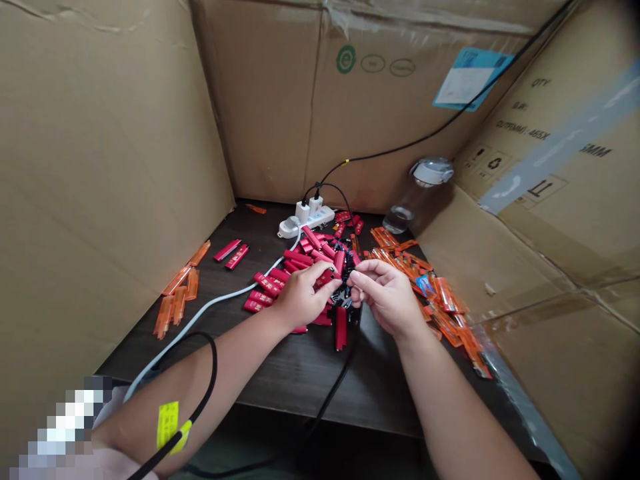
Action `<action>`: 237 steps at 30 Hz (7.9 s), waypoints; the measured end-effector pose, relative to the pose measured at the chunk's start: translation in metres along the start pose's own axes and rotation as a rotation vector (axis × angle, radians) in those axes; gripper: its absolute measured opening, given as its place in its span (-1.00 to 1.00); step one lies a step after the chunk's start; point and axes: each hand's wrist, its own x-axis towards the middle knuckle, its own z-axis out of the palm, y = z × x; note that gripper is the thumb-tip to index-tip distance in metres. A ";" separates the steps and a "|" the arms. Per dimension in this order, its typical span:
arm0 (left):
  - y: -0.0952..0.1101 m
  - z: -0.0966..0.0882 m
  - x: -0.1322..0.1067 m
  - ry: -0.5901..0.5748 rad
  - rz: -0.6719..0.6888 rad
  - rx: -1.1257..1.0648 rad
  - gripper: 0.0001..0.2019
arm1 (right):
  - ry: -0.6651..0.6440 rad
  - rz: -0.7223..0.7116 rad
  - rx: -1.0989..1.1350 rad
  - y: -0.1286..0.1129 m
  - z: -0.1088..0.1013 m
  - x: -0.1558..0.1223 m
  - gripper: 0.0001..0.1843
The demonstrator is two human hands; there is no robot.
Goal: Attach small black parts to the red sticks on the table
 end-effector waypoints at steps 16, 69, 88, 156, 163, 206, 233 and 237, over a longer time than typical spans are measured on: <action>-0.003 -0.001 0.001 0.011 0.138 0.160 -0.72 | -0.146 0.158 0.149 0.002 -0.001 -0.003 -0.68; 0.011 -0.013 0.009 -0.100 -0.370 -0.530 -0.63 | -0.296 0.029 -1.115 -0.013 -0.026 0.006 -0.68; 0.014 -0.015 0.008 -0.129 -0.326 -0.489 -0.62 | -0.629 0.189 -1.352 -0.012 -0.032 -0.001 -0.80; 0.012 -0.012 0.007 -0.709 -0.825 -1.183 -0.60 | -0.038 -0.264 -0.257 0.002 0.010 -0.009 -0.90; 0.013 -0.012 0.008 -0.693 -0.845 -1.170 -0.59 | -0.041 -0.397 -0.394 0.000 0.013 -0.011 -0.93; -0.033 -0.080 0.041 0.075 -0.650 0.794 -0.57 | 0.065 -0.193 -0.417 0.019 0.013 0.003 -0.64; -0.044 -0.104 0.037 -0.100 -0.607 0.949 -0.61 | -0.077 -0.256 -0.803 0.020 0.004 0.005 -0.76; -0.020 -0.110 0.027 -0.441 -0.189 0.665 -0.62 | -0.026 -0.238 -0.817 0.017 -0.003 0.009 -0.75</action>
